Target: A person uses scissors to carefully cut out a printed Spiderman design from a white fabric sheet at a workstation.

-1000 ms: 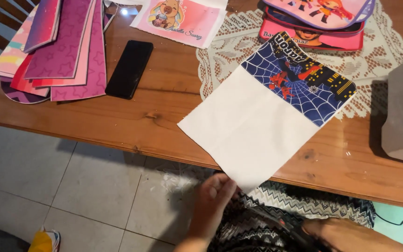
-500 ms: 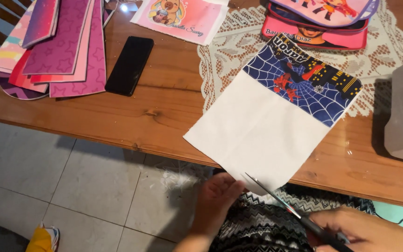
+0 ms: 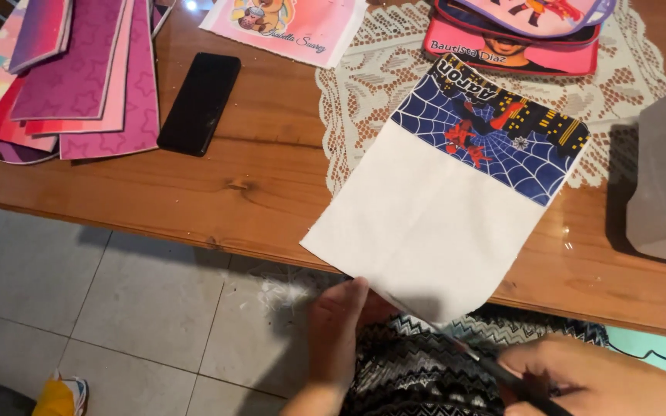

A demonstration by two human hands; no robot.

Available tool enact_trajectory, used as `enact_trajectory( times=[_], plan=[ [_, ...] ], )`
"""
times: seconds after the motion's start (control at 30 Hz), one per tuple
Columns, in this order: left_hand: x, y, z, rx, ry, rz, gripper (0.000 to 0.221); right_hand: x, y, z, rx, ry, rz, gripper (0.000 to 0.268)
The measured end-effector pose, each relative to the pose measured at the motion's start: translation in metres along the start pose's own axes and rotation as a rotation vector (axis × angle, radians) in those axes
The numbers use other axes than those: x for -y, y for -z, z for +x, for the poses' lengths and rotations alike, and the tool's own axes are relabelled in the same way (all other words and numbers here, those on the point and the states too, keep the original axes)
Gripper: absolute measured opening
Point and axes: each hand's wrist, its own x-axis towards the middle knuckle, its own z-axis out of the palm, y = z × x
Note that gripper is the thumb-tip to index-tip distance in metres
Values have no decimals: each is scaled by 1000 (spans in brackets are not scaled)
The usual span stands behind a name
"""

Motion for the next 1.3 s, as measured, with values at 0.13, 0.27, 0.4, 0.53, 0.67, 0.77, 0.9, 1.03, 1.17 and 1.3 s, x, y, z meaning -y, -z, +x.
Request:
enact_trajectory(
  times=[0.13,0.27,0.4,0.53,0.67,0.77,0.9,1.03,1.17,1.3],
  plan=[
    [4,3,2,-24,-7,27,26,-7,-1,9,79,-151,-156,38],
    [11,12,4,-146,10,40,29,3,-5,14,45,-266,-237,44],
    [-3,7,3,-145,-110,-44,24,20,-7,16,20,-296,-245,52],
    [-6,10,0,-157,-145,54,20,18,-6,21,0,-250,-266,51],
    [9,21,0,-138,-151,163,18,35,-7,22,-2,-322,-316,50],
    [11,23,0,-122,-109,128,14,43,-7,27,-20,-230,-270,44],
    [21,31,6,-101,-138,58,8,28,-7,41,-9,-213,-280,47],
    [19,31,5,-124,-110,119,14,15,-10,50,-46,-119,-295,46],
    [26,34,8,-123,-80,133,13,26,-10,53,-67,-101,-252,52],
    [20,30,5,-111,-88,112,18,26,-11,58,-64,-60,-293,52]
  ],
)
